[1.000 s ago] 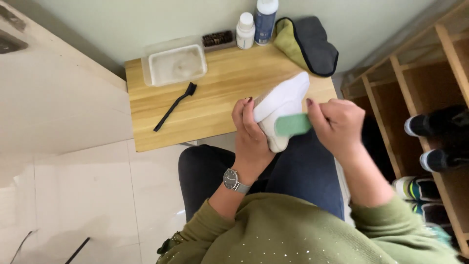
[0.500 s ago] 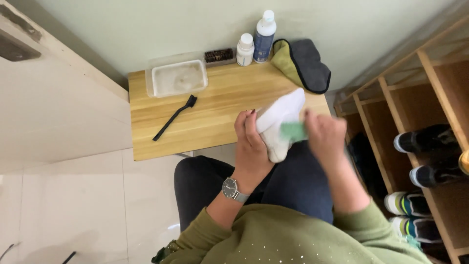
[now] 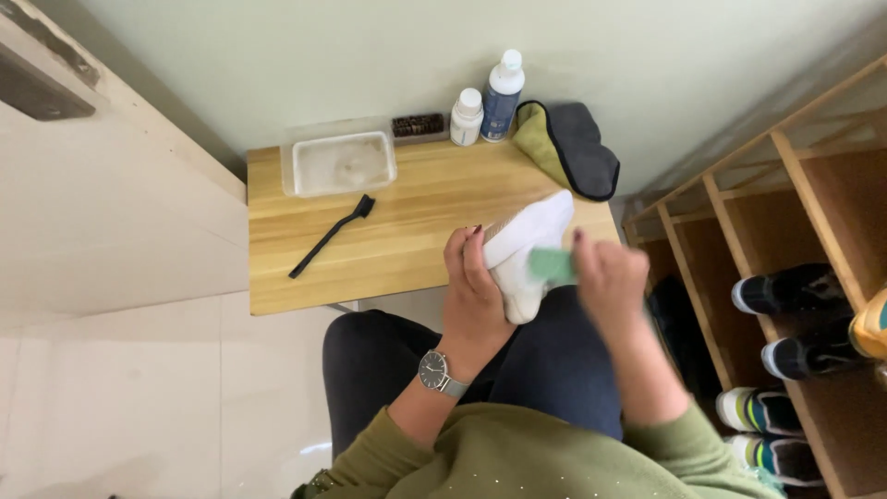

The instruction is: The person cleans a white sneaker using a green brush and a cleaning solution. They scrub the upper, sides, and sole of the shoe while holding it on their lap, occasionally dipping the brush into a container of liquid.

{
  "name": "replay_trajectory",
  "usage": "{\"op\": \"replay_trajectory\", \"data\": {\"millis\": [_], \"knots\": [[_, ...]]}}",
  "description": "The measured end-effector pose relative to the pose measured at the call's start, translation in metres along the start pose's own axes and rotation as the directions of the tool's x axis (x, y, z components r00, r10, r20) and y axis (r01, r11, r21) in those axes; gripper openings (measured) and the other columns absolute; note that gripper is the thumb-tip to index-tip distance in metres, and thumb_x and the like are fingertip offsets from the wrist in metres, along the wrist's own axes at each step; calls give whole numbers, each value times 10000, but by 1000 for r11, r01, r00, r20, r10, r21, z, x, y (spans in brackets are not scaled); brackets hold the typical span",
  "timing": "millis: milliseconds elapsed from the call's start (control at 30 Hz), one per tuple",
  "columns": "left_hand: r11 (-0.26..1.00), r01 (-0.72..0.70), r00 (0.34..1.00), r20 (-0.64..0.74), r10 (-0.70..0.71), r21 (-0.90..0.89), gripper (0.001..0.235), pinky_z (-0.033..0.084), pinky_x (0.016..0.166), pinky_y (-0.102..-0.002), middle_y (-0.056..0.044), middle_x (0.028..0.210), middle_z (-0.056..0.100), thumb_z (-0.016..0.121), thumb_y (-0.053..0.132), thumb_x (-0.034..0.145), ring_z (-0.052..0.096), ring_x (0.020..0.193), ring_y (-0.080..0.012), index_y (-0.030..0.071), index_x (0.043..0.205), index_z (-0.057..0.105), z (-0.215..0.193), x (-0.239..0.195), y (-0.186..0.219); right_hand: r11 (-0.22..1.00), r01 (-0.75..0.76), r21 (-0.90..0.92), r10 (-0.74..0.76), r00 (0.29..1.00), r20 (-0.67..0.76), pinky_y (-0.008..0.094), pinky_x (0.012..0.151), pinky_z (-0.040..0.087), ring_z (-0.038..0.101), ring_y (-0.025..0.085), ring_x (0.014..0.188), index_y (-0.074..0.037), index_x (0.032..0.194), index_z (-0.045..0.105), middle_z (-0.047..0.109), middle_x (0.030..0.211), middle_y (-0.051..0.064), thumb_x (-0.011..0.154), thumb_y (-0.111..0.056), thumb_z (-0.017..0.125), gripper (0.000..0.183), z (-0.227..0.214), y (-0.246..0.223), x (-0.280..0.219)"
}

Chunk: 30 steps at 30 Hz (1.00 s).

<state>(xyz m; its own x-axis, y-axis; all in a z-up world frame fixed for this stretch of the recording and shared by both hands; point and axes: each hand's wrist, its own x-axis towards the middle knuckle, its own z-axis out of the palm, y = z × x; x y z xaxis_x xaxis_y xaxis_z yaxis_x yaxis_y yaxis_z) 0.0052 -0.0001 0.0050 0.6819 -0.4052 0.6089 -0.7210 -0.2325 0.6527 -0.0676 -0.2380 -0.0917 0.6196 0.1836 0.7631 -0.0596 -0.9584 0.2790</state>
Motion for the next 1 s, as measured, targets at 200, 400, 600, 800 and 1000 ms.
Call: {"op": "replay_trajectory", "data": {"millis": [200,400,600,800,1000], "knots": [[999,23,1000,2,-23,-37,1028,569,979,-571,-296,1360,325,850,7,656,536,1218,-548,-91,1457,214,5,-7,-6,764,-588,267,550,809,207,417,478,410,597,385,542,-129,546,499,486,489,115,1004,-246,767,544,-37,-29,27],[1000,3,1000,-21,-3,-28,984,583,954,-549,-287,1370,323,812,5,704,533,1224,-547,-71,1473,202,-3,9,3,948,-242,206,225,969,100,404,456,408,537,340,453,-55,843,614,475,499,96,1046,-80,654,208,-19,6,44],[999,33,999,-4,-33,-5,981,603,936,-531,-281,1368,328,818,17,699,551,1216,-535,-57,1468,215,1,1,0,572,-688,446,590,723,359,416,540,409,555,353,513,-30,559,521,502,474,145,1116,-273,615,615,-38,-13,72],[998,43,999,8,-42,-40,1014,599,935,-545,-266,1372,326,815,4,655,532,1232,-550,-59,1468,214,0,-4,-9,470,-710,524,632,685,362,321,440,309,381,194,380,-119,446,422,365,371,39,1050,-222,642,652,-42,-35,43],[996,42,999,35,-40,-79,1005,568,974,-562,-282,1383,309,815,23,675,514,1249,-549,-66,1466,201,-1,3,-2,989,-30,-145,40,997,61,415,529,399,481,272,539,-98,1297,705,480,729,80,878,13,547,461,30,10,-18]]}}
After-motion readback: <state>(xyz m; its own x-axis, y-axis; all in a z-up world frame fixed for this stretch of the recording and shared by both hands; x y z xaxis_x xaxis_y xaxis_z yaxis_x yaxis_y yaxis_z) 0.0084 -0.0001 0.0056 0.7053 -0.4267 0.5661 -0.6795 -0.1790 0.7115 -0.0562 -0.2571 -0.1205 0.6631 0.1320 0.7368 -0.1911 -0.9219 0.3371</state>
